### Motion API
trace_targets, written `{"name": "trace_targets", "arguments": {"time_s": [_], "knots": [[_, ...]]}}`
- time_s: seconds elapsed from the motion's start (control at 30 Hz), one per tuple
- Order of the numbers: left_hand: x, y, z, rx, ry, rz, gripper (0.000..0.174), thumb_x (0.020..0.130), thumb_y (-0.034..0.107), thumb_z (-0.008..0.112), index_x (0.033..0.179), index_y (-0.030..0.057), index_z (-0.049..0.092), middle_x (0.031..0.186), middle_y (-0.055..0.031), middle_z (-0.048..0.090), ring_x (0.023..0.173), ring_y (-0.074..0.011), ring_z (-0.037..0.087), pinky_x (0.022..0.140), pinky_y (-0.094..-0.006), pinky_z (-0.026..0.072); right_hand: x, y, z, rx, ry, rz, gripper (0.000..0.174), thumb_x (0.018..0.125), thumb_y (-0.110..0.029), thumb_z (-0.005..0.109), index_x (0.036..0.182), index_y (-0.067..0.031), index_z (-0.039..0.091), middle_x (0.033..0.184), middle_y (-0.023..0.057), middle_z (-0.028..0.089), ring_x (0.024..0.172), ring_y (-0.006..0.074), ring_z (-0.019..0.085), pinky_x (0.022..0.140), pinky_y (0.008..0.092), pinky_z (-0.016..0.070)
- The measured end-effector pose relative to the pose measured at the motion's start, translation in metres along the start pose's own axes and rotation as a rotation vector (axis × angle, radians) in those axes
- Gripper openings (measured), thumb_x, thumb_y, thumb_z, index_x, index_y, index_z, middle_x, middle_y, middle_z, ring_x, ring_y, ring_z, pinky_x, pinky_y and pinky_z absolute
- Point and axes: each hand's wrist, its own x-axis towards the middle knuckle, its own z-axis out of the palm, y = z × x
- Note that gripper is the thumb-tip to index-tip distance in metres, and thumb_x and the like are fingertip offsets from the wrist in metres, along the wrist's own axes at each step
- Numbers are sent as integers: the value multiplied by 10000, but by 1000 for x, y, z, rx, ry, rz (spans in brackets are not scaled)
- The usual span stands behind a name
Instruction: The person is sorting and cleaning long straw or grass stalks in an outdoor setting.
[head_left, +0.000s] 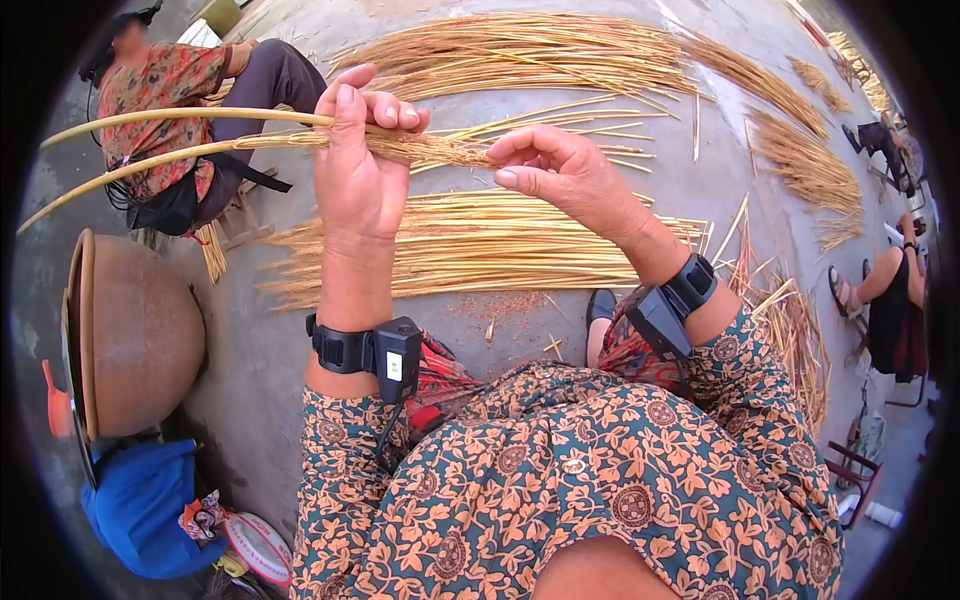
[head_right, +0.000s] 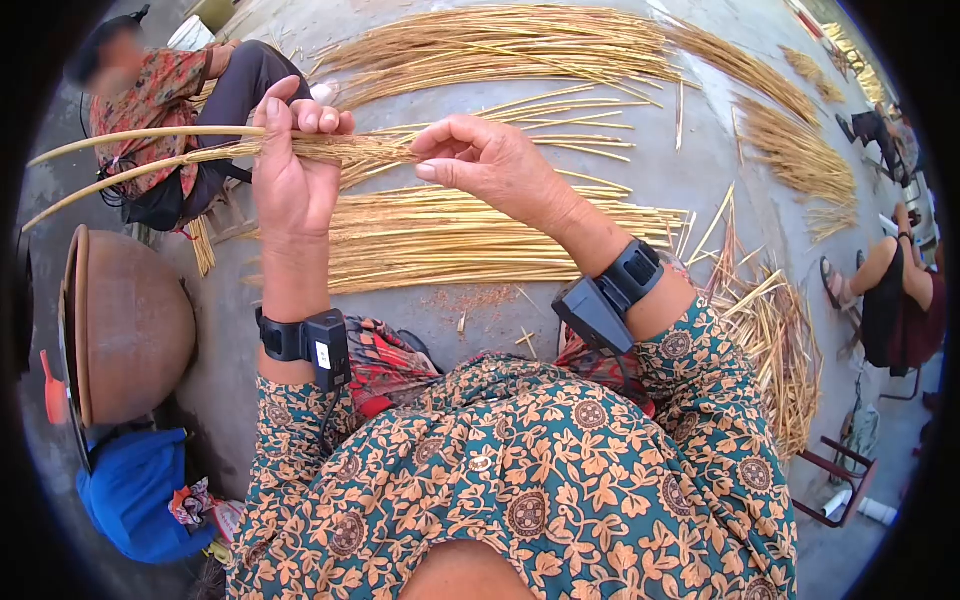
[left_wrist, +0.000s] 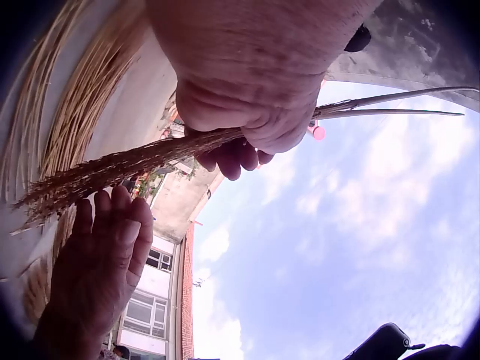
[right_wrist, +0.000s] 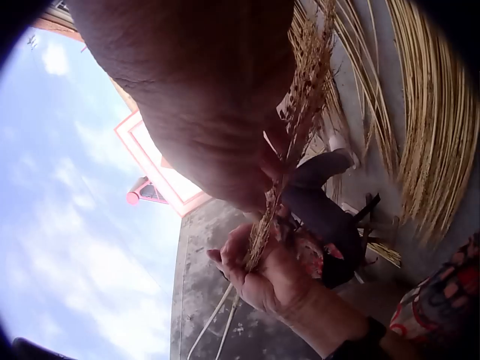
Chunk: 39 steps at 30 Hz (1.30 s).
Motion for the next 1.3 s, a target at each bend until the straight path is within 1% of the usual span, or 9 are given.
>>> {"name": "trace_targets", "arguments": {"time_s": [0.1,0.2,0.33,0.5,0.8,1.03,1.1,1.2,1.3], "knots": [[1,-1,4,-24,-28,41,236,983,224,427,1109,35,493,741,-42,504,761,-170,534,792,-385,497,3,-2,9,-271,161,-168,228,809,-165,694,973,-27,616,857,43,599,756,106,601,656,245,498],[-4,-7,10,-5,-37,48,243,978,234,437,1118,45,497,766,-43,506,788,-169,517,880,-405,462,2,-3,9,-331,202,-151,234,793,-188,702,949,-37,613,836,55,589,730,126,602,636,259,496],[-6,-12,17,3,-7,76,243,979,236,432,1120,47,494,869,-75,570,868,-201,549,907,-415,452,4,1,10,-598,260,-404,199,768,-207,704,887,-69,623,795,66,588,712,198,603,620,300,496],[-9,-16,26,-17,-11,61,247,982,251,424,1110,52,496,857,-70,572,873,-201,550,927,-423,435,7,0,9,-780,324,-618,127,746,-170,696,816,-89,628,748,59,584,722,248,594,616,336,491],[-10,-17,27,-22,-21,47,320,995,324,373,1042,33,497,677,-18,438,673,-150,470,760,-368,465,4,-3,9,-581,267,-430,77,719,-57,634,775,-58,581,717,82,567,667,254,580,589,336,487],[-11,-17,28,86,-51,77,342,993,345,374,1023,32,506,636,1,402,605,-120,424,692,-351,455,4,-4,9,-630,321,-436,79,715,-39,596,786,-45,561,691,98,558,629,256,574,571,341,483],[-8,-17,23,69,-48,112,342,991,343,381,1033,29,510,633,7,389,604,-114,415,702,-347,455,4,-3,4,-634,343,-424,78,725,-48,597,795,-42,563,688,100,571,625,248,581,567,341,484],[-1,7,4,28,-81,174,337,990,329,390,1079,26,507,676,-2,448,658,-124,464,753,-344,454,2,3,-20,-598,427,-153,86,743,-62,595,824,-38,577,693,101,598,629,240,592,561,343,477],[2,13,10,59,15,151,338,990,306,395,1153,24,487,828,-46,548,807,-154,531,832,-344,443,1,-12,-29,-580,254,-268,140,800,-167,662,825,-37,617,668,79,601,599,189,577,552,295,472]]}}
